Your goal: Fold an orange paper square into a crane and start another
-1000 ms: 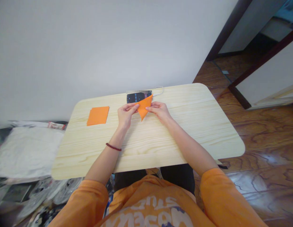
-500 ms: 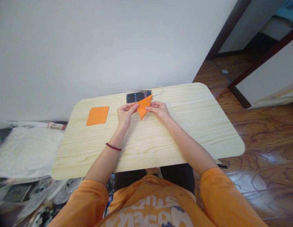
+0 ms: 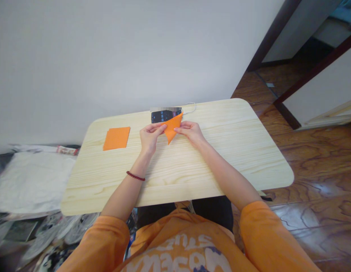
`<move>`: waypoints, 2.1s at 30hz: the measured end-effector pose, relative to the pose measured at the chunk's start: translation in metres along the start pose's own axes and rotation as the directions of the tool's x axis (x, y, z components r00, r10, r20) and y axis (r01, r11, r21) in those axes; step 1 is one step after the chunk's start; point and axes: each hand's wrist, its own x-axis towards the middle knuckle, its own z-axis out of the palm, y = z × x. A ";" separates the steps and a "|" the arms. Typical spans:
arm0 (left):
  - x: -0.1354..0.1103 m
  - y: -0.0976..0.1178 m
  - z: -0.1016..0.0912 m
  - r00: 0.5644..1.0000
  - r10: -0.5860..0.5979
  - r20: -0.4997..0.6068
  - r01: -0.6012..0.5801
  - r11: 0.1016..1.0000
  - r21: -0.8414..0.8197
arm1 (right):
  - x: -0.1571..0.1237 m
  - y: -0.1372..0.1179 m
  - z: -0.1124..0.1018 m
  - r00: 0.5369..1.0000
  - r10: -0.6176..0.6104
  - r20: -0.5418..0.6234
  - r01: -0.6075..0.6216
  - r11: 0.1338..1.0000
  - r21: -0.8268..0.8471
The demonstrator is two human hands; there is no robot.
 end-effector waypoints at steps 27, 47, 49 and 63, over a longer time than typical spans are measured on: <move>0.000 0.001 0.001 1.000 -0.012 0.013 0.012 1.000 -0.020 | 0.000 -0.001 0.001 1.000 -0.020 -0.017 0.019 1.000 -0.025; 0.002 -0.002 0.001 0.986 0.035 -0.161 -0.027 0.998 0.048 | 0.004 0.000 -0.001 1.000 -0.013 0.022 0.015 0.998 -0.064; 0.002 -0.003 0.000 0.989 0.016 -0.144 -0.009 0.999 0.048 | 0.004 0.002 -0.001 1.000 -0.019 0.003 0.019 0.996 -0.084; 0.001 -0.001 0.001 0.996 -0.007 -0.092 0.011 0.999 0.044 | 0.003 -0.005 0.001 1.000 -0.014 -0.001 0.014 0.999 -0.036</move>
